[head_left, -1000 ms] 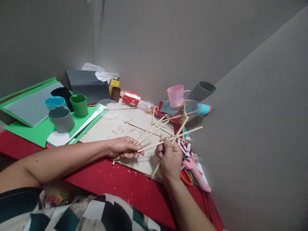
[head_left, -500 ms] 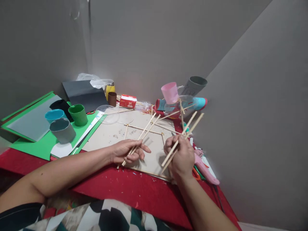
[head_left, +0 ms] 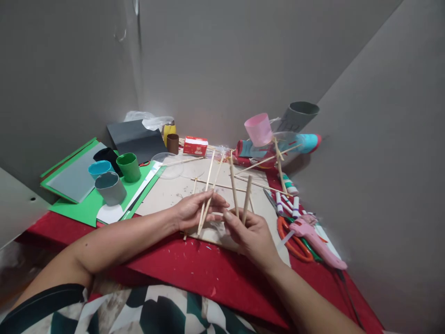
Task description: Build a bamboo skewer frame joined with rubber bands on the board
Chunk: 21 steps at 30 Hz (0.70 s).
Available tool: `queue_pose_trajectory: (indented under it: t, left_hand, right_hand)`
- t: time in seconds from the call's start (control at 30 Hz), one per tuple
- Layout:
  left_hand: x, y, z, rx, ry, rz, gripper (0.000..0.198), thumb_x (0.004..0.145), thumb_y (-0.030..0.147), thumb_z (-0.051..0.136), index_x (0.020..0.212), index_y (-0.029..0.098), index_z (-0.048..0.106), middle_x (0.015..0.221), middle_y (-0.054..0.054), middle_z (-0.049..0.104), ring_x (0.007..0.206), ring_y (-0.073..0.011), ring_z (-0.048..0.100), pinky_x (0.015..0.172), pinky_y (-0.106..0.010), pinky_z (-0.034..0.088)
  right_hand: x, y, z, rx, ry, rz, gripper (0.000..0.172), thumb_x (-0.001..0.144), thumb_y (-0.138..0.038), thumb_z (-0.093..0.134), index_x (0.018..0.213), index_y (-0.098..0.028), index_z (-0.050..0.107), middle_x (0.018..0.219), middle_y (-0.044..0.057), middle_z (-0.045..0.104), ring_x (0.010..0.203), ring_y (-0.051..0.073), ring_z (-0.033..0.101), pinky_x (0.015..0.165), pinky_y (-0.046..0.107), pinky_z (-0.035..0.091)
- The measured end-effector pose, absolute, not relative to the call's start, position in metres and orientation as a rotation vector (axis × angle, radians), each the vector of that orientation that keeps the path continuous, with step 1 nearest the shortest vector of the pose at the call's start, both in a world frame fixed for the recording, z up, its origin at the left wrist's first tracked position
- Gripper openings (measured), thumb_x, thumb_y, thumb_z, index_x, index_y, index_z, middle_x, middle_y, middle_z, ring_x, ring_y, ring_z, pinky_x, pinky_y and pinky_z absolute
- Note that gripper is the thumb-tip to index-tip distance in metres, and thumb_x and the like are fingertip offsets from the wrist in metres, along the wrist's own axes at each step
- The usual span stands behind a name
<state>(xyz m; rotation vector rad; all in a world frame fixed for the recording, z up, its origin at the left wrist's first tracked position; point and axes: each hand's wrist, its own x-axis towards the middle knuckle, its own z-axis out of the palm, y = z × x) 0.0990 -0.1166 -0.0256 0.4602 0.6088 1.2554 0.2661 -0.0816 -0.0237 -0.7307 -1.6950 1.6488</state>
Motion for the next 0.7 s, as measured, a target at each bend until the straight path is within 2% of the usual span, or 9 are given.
queue_pose_trajectory:
  t: [0.1,0.17,0.27,0.37,0.53,0.63,0.7]
  left_hand:
    - [0.100,-0.120,-0.022,0.516,0.558,1.235,0.028,0.085,0.037,0.061,0.082,0.009,0.063,0.084,-0.010,0.067,0.073,-0.0179,0.065,0.063,-0.029,0.052]
    - [0.102,-0.123,-0.022,0.570,0.543,1.195,0.032,0.081,0.043,0.065,0.086,0.011,0.063,0.085,-0.011,0.068,0.069,-0.0199,0.065,0.057,-0.031,0.051]
    - [0.107,-0.127,-0.023,0.593,0.591,1.197,0.038,0.077,0.047,0.067,0.092,0.012,0.064,0.087,-0.011,0.068,0.069,-0.0196,0.065,0.058,-0.029,0.051]
    - [0.114,-0.130,-0.023,0.582,0.661,1.224,0.040,0.079,0.048,0.066,0.094,0.011,0.065,0.083,-0.011,0.068,0.070,-0.0185,0.065,0.061,-0.027,0.051]
    - [0.121,-0.134,-0.024,0.649,0.717,1.142,0.046,0.084,0.051,0.057,0.105,0.011,0.064,0.078,-0.010,0.067,0.051,-0.0129,0.057,0.045,-0.022,0.043]
    - [0.119,-0.133,-0.027,0.641,0.715,1.187,0.043,0.083,0.047,0.059,0.106,0.012,0.064,0.077,-0.007,0.066,0.051,-0.0108,0.055,0.048,-0.022,0.044]
    - [0.117,-0.130,-0.030,0.646,0.682,1.208,0.044,0.084,0.049,0.056,0.106,0.012,0.064,0.072,-0.005,0.064,0.049,-0.0107,0.054,0.049,-0.023,0.045]
  right_hand:
    - [0.265,-0.088,-0.020,-0.735,-1.772,1.775,0.036,0.079,-0.050,0.067,0.079,-0.014,0.068,0.052,-0.002,0.054,0.040,0.006,0.034,0.039,0.019,0.025]
    - [0.263,-0.091,-0.018,-0.698,-1.763,1.854,0.034,0.078,-0.049,0.068,0.083,-0.015,0.069,0.057,-0.001,0.058,0.044,0.008,0.041,0.043,0.020,0.032]
    - [0.260,-0.094,-0.016,-0.620,-1.783,1.917,0.031,0.078,-0.046,0.069,0.079,-0.016,0.068,0.060,-0.001,0.058,0.052,0.010,0.048,0.052,0.023,0.039]
    - [0.258,-0.097,-0.014,-0.612,-1.866,1.845,0.030,0.077,-0.044,0.070,0.074,-0.015,0.066,0.058,-0.002,0.055,0.053,0.010,0.046,0.053,0.023,0.038]
    - [0.259,-0.098,-0.014,-0.595,-1.846,1.852,0.032,0.076,-0.046,0.070,0.070,-0.016,0.064,0.061,-0.001,0.056,0.057,0.012,0.050,0.056,0.024,0.043]
    - [0.260,-0.096,-0.012,-0.566,-1.754,1.918,0.033,0.078,-0.050,0.068,0.075,-0.017,0.064,0.063,-0.001,0.055,0.055,0.012,0.050,0.055,0.025,0.045]
    - [0.261,-0.095,-0.010,-0.563,-1.740,1.936,0.037,0.081,-0.053,0.064,0.072,-0.017,0.062,0.061,-0.001,0.054,0.049,0.009,0.044,0.049,0.022,0.041]
